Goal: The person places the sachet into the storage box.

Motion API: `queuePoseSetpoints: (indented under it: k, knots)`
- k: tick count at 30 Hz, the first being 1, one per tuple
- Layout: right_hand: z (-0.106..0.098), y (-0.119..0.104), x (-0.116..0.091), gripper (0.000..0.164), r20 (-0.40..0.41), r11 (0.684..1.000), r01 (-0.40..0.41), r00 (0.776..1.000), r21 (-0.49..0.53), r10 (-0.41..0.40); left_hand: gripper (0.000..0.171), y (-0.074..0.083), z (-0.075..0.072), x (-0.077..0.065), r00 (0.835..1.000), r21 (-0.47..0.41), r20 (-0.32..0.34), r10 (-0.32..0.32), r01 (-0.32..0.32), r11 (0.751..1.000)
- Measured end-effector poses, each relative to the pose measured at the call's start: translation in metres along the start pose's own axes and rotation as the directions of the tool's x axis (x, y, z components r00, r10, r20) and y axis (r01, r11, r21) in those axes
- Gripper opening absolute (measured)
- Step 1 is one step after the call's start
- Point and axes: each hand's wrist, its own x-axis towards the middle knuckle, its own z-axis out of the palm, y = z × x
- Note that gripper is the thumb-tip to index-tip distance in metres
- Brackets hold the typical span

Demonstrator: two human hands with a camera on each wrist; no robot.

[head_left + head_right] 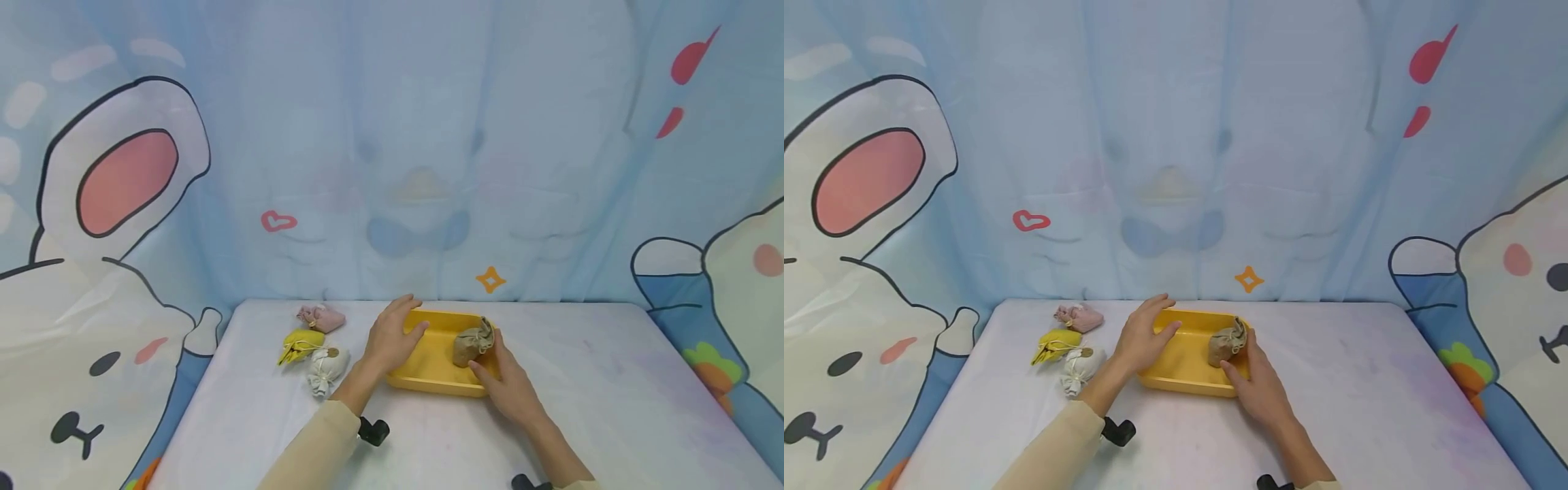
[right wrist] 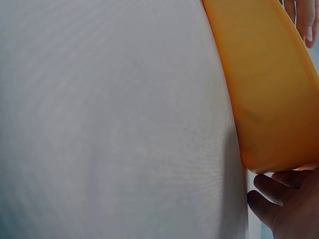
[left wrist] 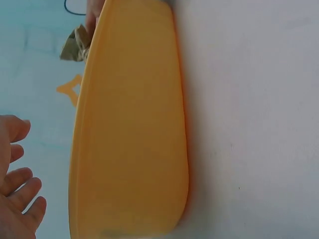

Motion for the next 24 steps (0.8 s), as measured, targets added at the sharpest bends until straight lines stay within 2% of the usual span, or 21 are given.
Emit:
queuePoseSetpoints:
  k: [5,16,24]
  knots:
    - [0.000,0.003,0.002,0.099,0.001,1.000,0.006,1.000,0.005,-0.006,0.046,-0.008,-0.004,-0.001,0.999,-0.009,-0.004,-0.038,0.038,0.999]
    - [-0.001,0.002,0.000,0.099,0.003,1.000,0.014,1.000,0.024,-0.014,0.045,-0.018,-0.015,-0.007,0.998,-0.030,-0.051,-0.032,0.031,0.999]
    - [0.000,0.003,0.000,0.099,-0.002,1.000,0.022,1.000,0.020,-0.022,0.044,-0.033,-0.025,-0.013,0.994,-0.040,-0.086,-0.063,0.060,0.997]
